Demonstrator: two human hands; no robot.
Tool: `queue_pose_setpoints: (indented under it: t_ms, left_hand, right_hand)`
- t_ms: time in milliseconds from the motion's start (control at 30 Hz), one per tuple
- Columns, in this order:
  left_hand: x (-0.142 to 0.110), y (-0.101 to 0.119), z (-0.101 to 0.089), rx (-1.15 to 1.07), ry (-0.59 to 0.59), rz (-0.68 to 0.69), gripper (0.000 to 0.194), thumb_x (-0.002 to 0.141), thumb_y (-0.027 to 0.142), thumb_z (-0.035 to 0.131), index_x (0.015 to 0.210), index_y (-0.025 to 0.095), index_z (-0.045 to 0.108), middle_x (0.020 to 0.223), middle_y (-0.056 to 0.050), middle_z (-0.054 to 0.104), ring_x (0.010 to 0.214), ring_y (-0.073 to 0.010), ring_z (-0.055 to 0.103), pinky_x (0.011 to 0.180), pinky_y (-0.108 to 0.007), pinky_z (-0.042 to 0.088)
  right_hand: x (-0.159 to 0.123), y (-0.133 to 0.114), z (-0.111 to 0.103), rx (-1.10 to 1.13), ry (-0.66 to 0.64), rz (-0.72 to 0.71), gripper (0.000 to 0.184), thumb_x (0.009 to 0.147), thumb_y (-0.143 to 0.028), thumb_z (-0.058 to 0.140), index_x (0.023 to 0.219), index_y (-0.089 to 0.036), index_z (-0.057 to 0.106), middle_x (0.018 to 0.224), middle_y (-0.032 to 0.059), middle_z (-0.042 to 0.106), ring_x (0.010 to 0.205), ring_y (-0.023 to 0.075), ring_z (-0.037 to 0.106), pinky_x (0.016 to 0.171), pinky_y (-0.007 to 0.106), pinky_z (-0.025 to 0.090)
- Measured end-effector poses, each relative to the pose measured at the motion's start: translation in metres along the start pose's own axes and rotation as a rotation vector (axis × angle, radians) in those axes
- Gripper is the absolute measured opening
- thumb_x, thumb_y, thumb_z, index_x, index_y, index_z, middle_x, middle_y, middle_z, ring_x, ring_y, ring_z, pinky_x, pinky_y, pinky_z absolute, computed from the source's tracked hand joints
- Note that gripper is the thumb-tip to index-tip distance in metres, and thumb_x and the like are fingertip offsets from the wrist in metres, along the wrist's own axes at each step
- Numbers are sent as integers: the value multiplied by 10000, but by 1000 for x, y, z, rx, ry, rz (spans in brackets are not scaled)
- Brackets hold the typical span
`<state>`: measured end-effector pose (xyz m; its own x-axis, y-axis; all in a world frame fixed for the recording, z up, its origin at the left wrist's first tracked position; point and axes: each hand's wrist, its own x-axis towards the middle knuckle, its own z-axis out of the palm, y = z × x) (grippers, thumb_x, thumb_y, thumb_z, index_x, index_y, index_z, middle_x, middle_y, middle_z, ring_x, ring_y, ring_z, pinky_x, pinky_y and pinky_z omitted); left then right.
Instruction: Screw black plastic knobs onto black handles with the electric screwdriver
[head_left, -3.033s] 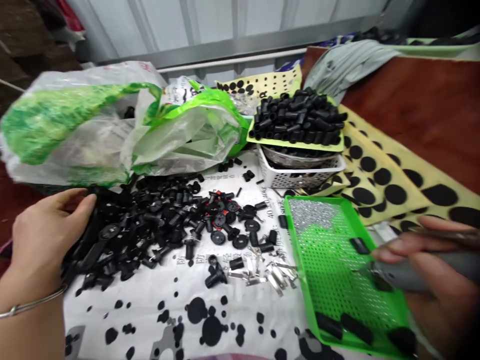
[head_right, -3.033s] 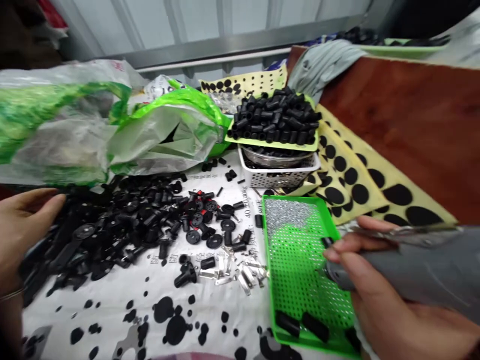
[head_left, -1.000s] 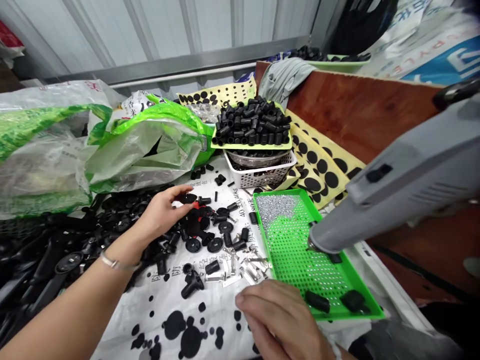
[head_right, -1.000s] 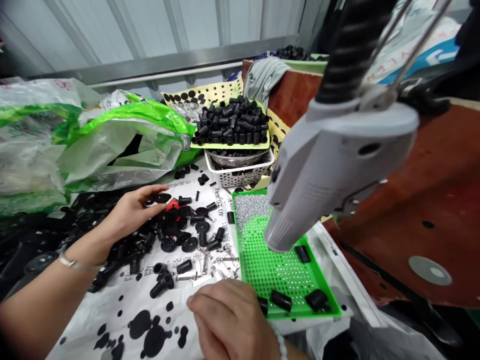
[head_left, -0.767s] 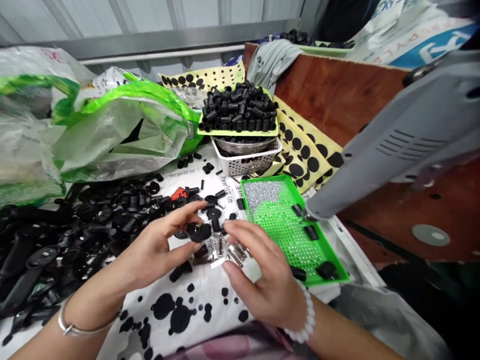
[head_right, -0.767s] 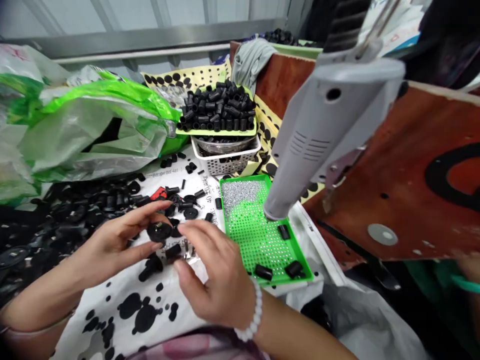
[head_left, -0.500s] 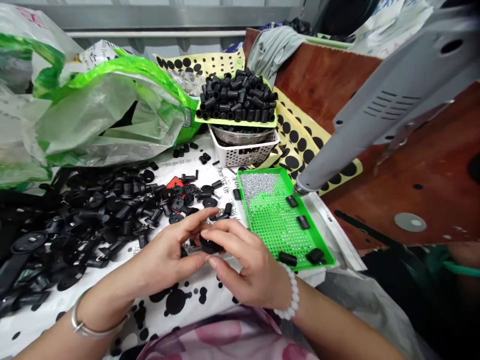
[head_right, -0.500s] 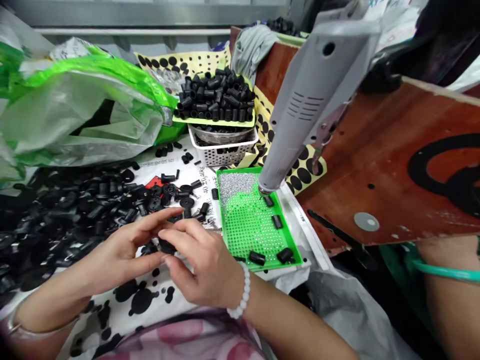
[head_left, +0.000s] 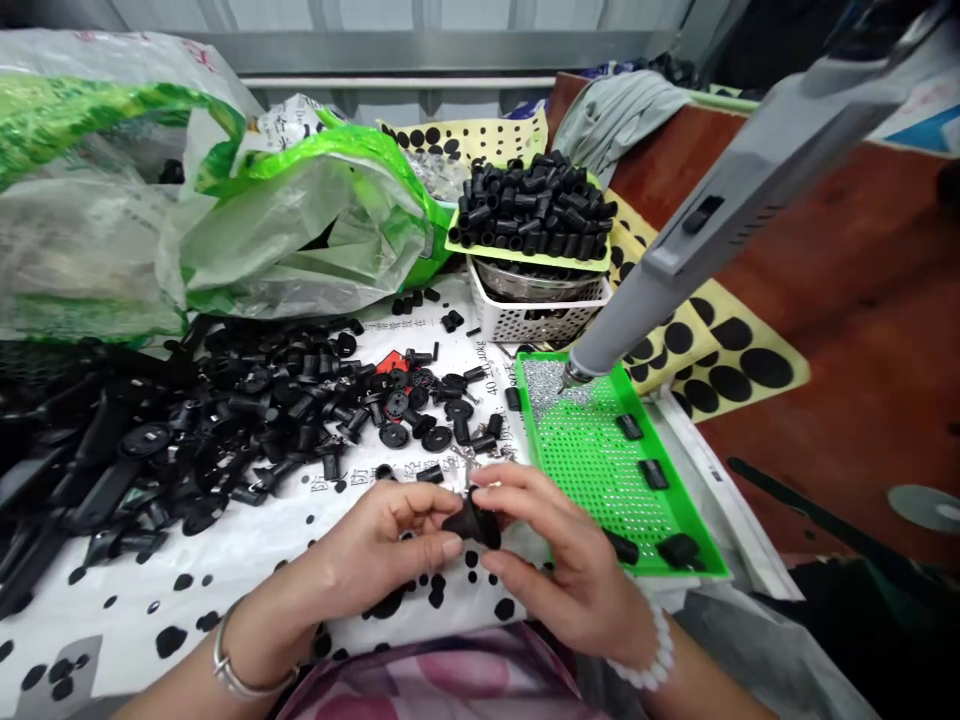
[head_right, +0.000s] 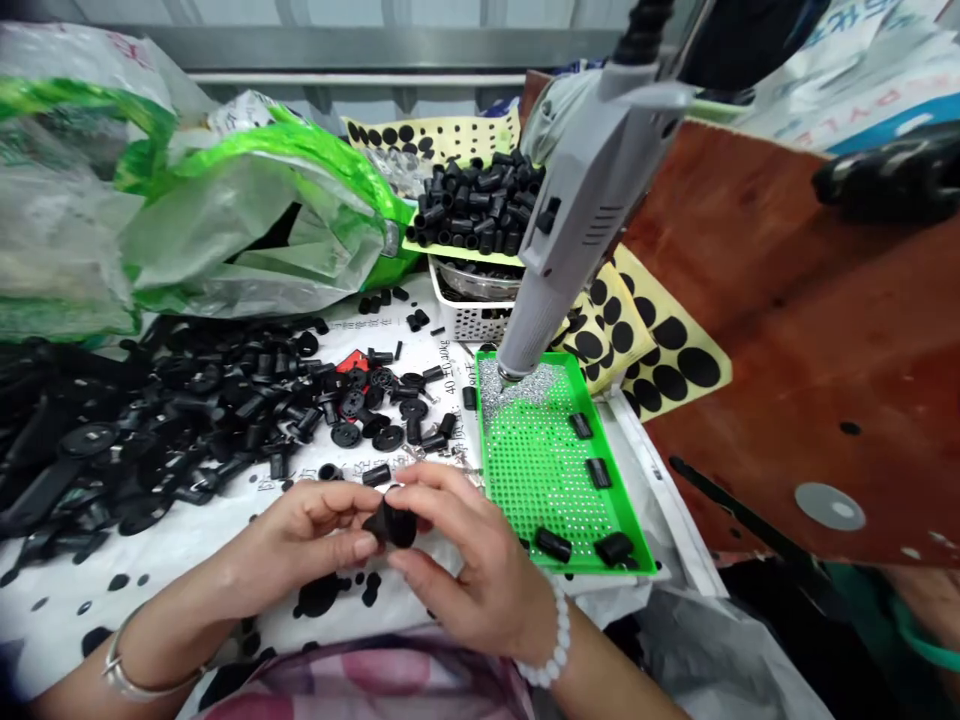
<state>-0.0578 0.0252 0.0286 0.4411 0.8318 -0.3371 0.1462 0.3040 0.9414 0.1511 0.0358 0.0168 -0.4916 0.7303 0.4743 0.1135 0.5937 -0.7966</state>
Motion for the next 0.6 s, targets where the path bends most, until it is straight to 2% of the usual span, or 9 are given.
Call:
queue_pose_setpoints:
  t_ms: [133, 233, 300, 367, 467, 533, 600]
  left_hand:
    - [-4, 1, 3, 124, 11, 44, 278, 818, 415, 618, 924, 172, 703, 691, -3, 568, 587, -109, 441, 529, -223, 376]
    - [-8, 4, 5, 253, 59, 113, 255, 827, 368, 615, 984, 188, 706, 751, -19, 629, 663, -137, 523, 609, -240, 449]
    - [-11, 6, 2, 310, 93, 164, 297, 821, 337, 626, 1079, 200, 683, 819, -33, 667, 721, -151, 572, 671, -255, 486]
    - [-15, 9, -10, 367, 173, 200, 358, 821, 331, 627, 1151, 194, 652, 895, -56, 694, 764, -160, 612, 720, -268, 511]
    - [-26, 13, -43, 559, 426, 191, 377, 834, 379, 599, 1159, 194, 647, 974, -74, 717, 830, -173, 656, 762, -272, 536]
    - [-35, 15, -73, 751, 693, 151, 380, 830, 436, 579, 1114, 199, 668, 958, -64, 730, 829, -180, 671, 765, -274, 545]
    - [-43, 18, -104, 850, 894, 122, 429, 825, 461, 564, 1112, 158, 662, 988, -94, 725, 854, -207, 669, 811, -310, 531]
  right_hand:
    - [-4, 4, -2, -29, -23, -6, 330, 835, -179, 606, 1160, -191, 550, 1146, 117, 583, 1094, 197, 576, 897, 319, 546]
    - [-11, 9, 1, -62, -17, 48, 324, 827, -186, 622, 1143, -204, 551, 1147, 109, 577, 1100, 186, 580, 887, 265, 550]
    - [-17, 13, 3, -66, 5, 69, 325, 821, -181, 631, 1135, -210, 551, 1160, 105, 566, 1104, 177, 582, 895, 241, 544]
    - [-21, 17, 5, -58, 36, 69, 332, 813, -168, 638, 1131, -209, 550, 1166, 106, 561, 1099, 172, 587, 909, 234, 538]
    - [-23, 20, 6, -40, 83, 64, 322, 800, -164, 653, 1108, -203, 566, 1143, 107, 579, 1076, 173, 605, 895, 222, 544]
    - [-23, 20, 7, -28, 113, 75, 315, 791, -170, 664, 1093, -205, 581, 1131, 107, 594, 1060, 181, 618, 883, 225, 551]
    - [-23, 20, 9, -15, 138, 89, 319, 784, -170, 670, 1091, -210, 591, 1126, 111, 606, 1045, 195, 630, 854, 232, 566]
